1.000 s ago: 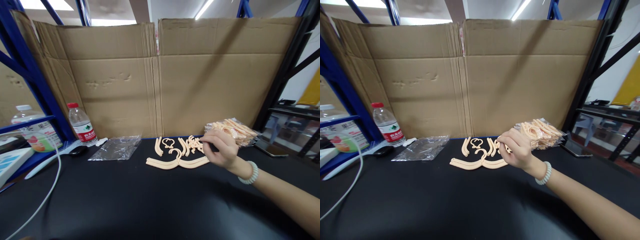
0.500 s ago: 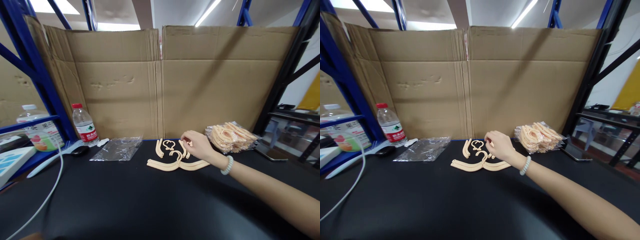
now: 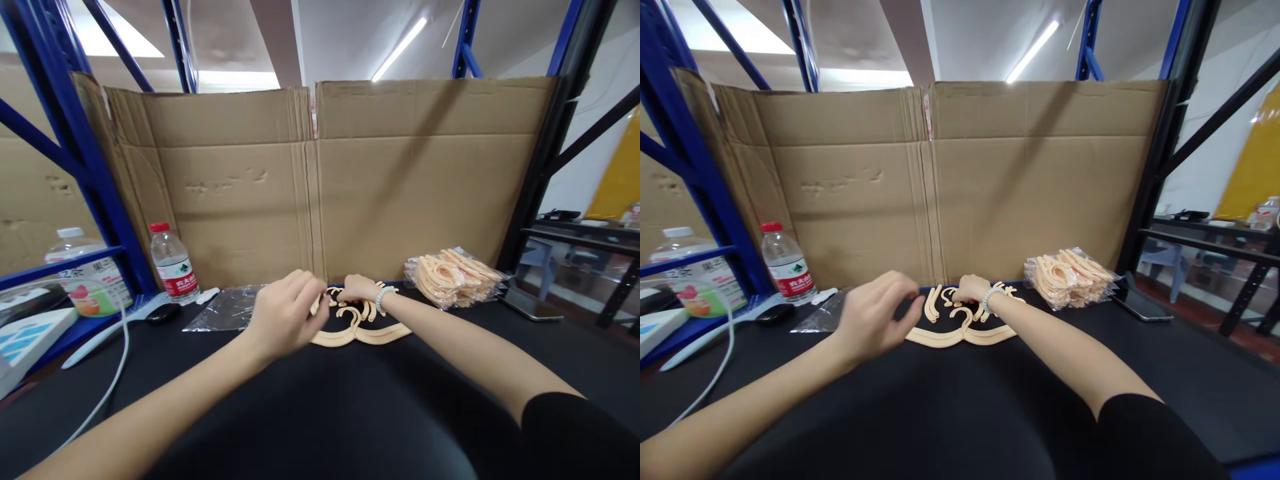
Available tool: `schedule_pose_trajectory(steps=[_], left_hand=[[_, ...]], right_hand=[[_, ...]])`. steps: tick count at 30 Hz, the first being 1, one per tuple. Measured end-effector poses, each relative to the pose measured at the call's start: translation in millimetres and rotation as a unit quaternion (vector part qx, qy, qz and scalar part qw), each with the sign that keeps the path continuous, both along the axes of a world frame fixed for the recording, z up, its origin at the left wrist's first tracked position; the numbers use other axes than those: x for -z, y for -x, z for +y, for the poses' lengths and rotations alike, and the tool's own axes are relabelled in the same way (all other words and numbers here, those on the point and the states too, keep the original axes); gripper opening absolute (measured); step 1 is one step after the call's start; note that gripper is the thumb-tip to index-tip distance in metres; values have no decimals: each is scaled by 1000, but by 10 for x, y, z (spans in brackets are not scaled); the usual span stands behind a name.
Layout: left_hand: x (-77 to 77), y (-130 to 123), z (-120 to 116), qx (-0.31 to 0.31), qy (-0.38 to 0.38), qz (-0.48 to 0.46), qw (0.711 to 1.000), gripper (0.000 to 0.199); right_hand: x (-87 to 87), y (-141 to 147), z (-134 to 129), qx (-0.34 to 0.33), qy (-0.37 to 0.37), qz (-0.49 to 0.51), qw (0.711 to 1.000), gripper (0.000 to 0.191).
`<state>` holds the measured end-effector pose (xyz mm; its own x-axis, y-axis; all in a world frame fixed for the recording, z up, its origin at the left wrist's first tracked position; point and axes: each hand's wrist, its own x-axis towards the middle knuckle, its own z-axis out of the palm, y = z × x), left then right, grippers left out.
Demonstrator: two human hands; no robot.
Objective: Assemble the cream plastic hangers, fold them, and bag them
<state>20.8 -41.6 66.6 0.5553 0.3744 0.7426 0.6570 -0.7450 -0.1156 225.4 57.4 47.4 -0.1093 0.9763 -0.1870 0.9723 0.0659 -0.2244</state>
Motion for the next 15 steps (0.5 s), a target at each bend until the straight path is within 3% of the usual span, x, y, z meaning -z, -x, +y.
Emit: schedule_pose_trajectory(steps=[3, 7, 11, 15], left_hand=[[121, -74, 339, -104, 109, 6, 989, 8], [379, -65, 718, -180, 212, 13, 961, 6], [512, -66, 864, -219, 291, 24, 931, 19], [477, -123, 899, -253, 336, 27, 907, 26]], right_hand=[[29, 53, 47, 24, 18, 7, 1000, 20], [43, 51, 129, 55, 20, 35, 998, 21], [22, -34, 184, 76, 12, 74, 994, 21], [-29, -153, 202, 101, -24, 115, 988, 21]])
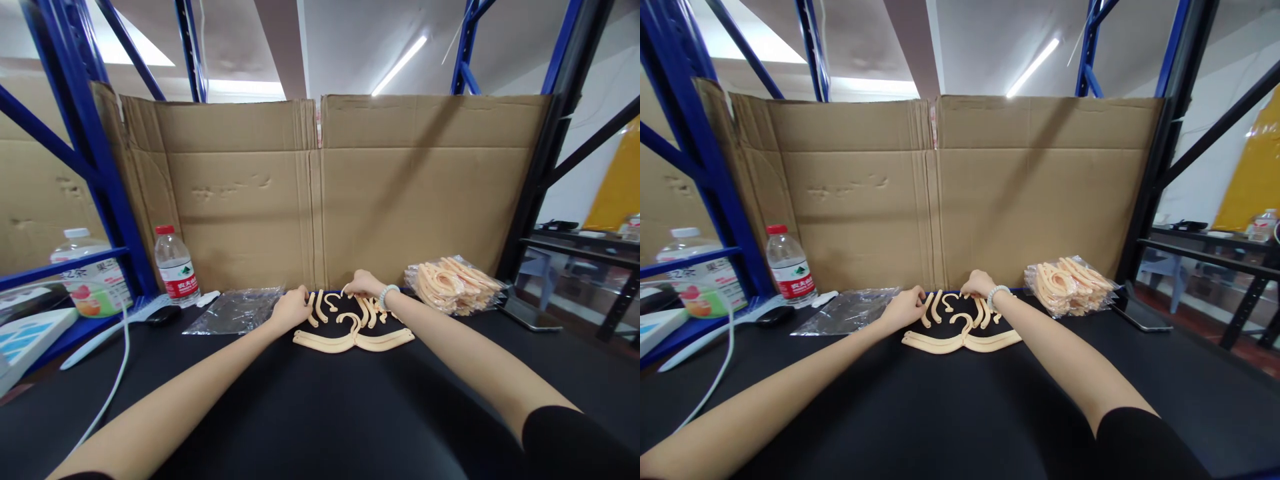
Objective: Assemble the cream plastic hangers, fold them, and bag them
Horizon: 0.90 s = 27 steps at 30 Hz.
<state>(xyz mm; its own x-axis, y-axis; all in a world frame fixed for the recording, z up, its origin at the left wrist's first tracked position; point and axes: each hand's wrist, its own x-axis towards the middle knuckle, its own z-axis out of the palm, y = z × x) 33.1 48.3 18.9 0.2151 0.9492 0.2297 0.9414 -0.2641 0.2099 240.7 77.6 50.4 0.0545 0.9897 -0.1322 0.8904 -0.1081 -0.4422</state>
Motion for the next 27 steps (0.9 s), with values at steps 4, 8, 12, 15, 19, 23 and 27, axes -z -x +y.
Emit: schedule_pose_trajectory(steps=[4, 8, 12, 15, 19, 23, 27], left_hand=[[-40, -70, -2, -19, 27, -3, 999, 29], [-67, -104, 11, -22, 52, -31, 998, 30], [-159, -31, 27, -17, 57, -104, 993, 29], [-249, 40, -24, 2, 49, -190, 981, 27], [-285, -2, -297, 68, 48, -328, 941, 29], [-160, -126, -764, 140, 43, -426, 893, 23], [44, -153, -1159, 203, 38, -528, 824, 20]], right_hand=[[-72, -116, -34, 27, -75, 37, 996, 21], [-77, -210, -192, 23, -136, 120, 983, 21], [18, -276, -542, -14, -160, 260, 952, 24], [95, -300, -885, -52, -131, 365, 920, 22], [170, -278, -1250, -95, -94, 467, 874, 34], [279, -185, -1426, -152, -89, 548, 818, 40], [409, -123, -1530, -155, -90, 582, 793, 35]])
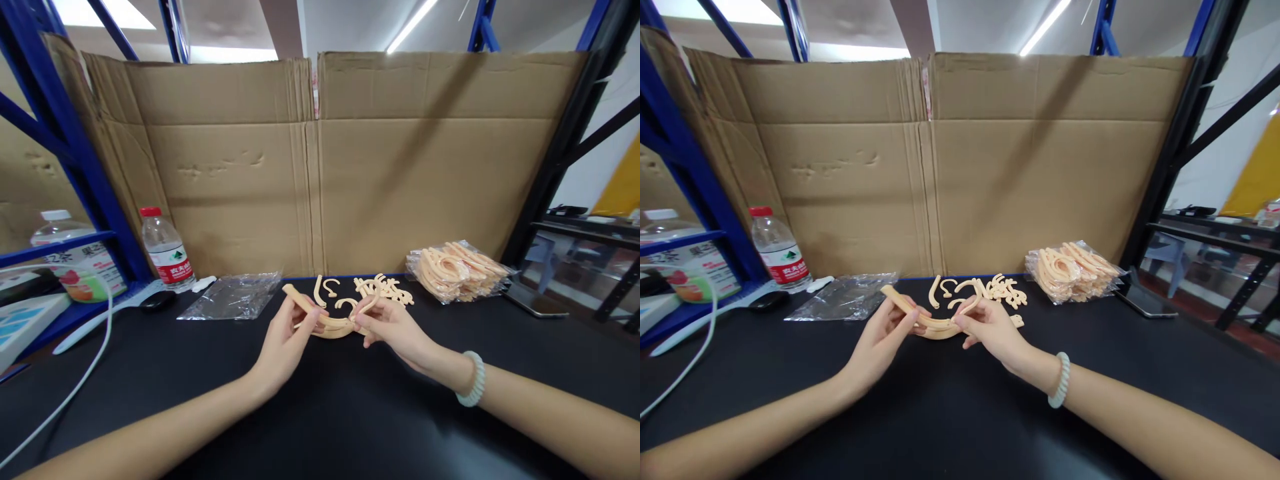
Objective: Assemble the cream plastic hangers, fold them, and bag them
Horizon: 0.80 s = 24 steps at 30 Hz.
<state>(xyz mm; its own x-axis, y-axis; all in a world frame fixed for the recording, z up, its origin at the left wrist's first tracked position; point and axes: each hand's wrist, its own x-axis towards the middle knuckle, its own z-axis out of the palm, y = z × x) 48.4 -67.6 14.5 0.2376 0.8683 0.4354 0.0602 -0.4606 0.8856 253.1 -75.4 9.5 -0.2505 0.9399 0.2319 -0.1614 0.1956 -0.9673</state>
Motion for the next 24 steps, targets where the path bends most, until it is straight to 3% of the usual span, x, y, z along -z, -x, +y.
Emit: schedule_pose_trajectory(steps=[3, 9, 16, 24], left_hand=[[98, 15, -148, 34, -3, -32, 999, 15], [135, 18, -207, 45, -61, 4, 997, 6], [159, 18, -227, 39, -115, 24, 992, 7], [170, 34, -254, 25, -114, 36, 993, 7]], right_hand=[[51, -19, -66, -39, 40, 33, 998, 30], [74, -80, -116, -164, 138, 69, 974, 23], [111, -79, -109, -149, 149, 59, 976, 22], [115, -81, -98, -140, 160, 40, 976, 26]])
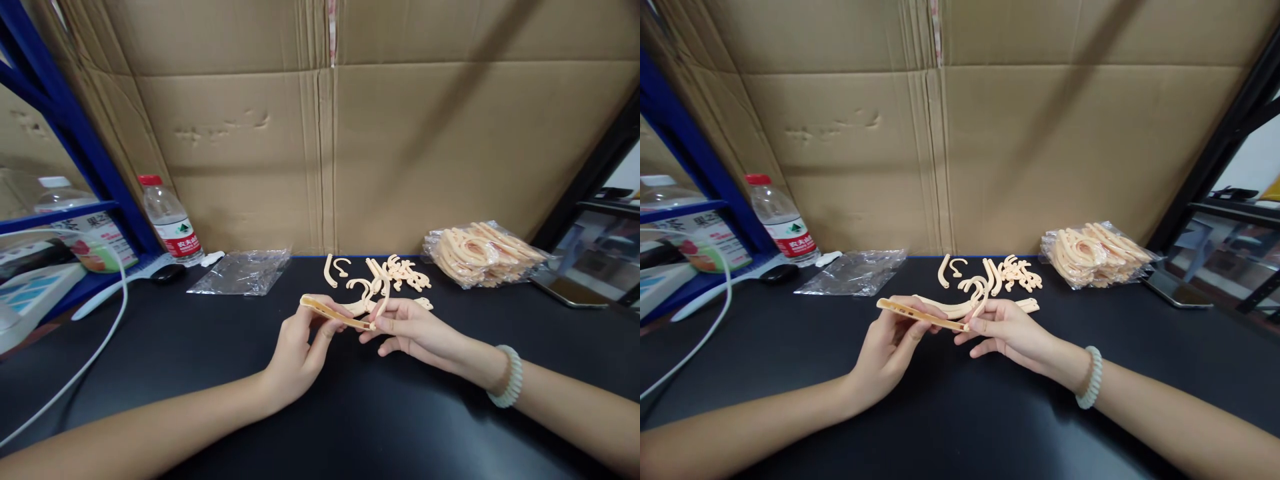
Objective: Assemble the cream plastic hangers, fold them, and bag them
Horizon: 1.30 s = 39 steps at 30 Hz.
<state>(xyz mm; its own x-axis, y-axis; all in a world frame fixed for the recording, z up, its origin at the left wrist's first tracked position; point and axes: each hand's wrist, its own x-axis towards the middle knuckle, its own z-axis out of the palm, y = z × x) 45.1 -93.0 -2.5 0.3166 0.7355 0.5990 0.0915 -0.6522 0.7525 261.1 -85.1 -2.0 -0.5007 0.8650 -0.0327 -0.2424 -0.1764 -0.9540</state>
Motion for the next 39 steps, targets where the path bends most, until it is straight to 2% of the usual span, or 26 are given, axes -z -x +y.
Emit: schedule_pose_trajectory(steps=[7, 14, 21, 29, 34, 39], left_hand=[[2, 8, -6, -16, -38, 46, 998, 9], [9, 2, -19, -30, -29, 49, 998, 6], [-17, -29, -54, -35, 37, 16, 999, 7], [-43, -69, -46, -53, 116, -26, 991, 18], [-43, -83, -36, -48, 158, -44, 985, 18], [-74, -105, -53, -39, 201, -58, 977, 21]], right_hand=[[49, 27, -25, 29, -18, -3, 999, 27], [78, 72, -56, 66, -89, -25, 994, 29], [52, 106, -95, 92, -130, -37, 986, 29], [21, 130, -129, 103, -73, -23, 992, 31], [13, 128, -130, 127, -161, -69, 976, 28], [31, 135, -129, 122, -174, -103, 972, 30]])
